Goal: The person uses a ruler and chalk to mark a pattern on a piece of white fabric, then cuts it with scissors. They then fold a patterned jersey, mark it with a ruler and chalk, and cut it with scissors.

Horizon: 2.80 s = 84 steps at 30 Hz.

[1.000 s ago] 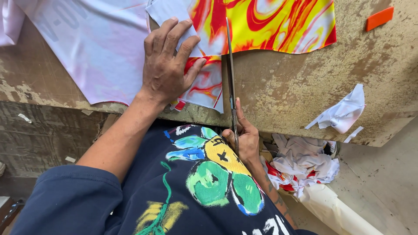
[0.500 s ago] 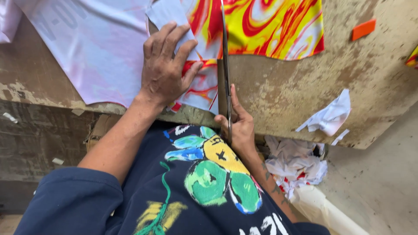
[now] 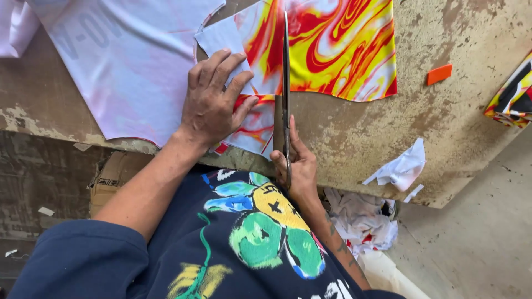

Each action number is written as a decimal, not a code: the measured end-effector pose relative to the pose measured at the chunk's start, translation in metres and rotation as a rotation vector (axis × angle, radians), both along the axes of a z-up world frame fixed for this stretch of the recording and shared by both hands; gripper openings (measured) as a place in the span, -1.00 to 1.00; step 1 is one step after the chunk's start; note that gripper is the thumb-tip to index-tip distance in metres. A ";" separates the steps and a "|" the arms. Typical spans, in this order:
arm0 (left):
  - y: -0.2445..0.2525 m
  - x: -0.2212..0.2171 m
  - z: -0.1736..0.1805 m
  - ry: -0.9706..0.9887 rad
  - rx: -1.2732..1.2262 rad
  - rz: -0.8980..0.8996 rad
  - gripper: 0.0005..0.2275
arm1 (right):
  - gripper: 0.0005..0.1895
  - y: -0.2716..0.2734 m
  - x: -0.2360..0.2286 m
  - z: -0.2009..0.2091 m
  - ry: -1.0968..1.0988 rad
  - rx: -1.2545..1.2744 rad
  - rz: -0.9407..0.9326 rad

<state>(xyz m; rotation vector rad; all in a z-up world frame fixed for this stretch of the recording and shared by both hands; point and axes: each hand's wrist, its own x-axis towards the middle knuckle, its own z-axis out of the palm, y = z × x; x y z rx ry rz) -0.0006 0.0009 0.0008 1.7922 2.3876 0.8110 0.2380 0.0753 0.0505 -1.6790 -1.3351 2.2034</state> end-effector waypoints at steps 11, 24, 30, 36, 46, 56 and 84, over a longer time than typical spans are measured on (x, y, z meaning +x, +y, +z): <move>0.002 0.000 0.004 -0.001 -0.020 0.015 -0.63 | -0.02 0.005 -0.011 0.002 0.034 -0.113 -0.055; 0.005 0.008 -0.007 -0.054 -0.022 0.067 -0.67 | -0.17 0.009 0.010 -0.011 0.122 0.080 0.068; 0.006 0.008 -0.008 -0.060 -0.053 0.071 -0.53 | -0.06 0.025 0.026 0.019 0.083 -0.005 0.160; 0.013 0.012 0.004 -0.015 -0.119 0.104 -0.46 | -0.24 0.165 0.049 0.039 0.030 0.079 0.498; 0.031 0.018 0.035 -0.064 -0.300 0.228 -0.58 | 0.12 0.335 -0.037 0.027 -0.218 0.042 1.172; 0.037 0.023 0.046 -0.162 -0.330 0.260 -0.66 | 0.16 0.330 -0.058 0.018 -0.218 -0.070 1.129; 0.056 0.175 0.029 -1.033 -0.124 -0.662 -0.61 | -0.27 0.217 0.360 -0.032 -0.674 1.110 0.247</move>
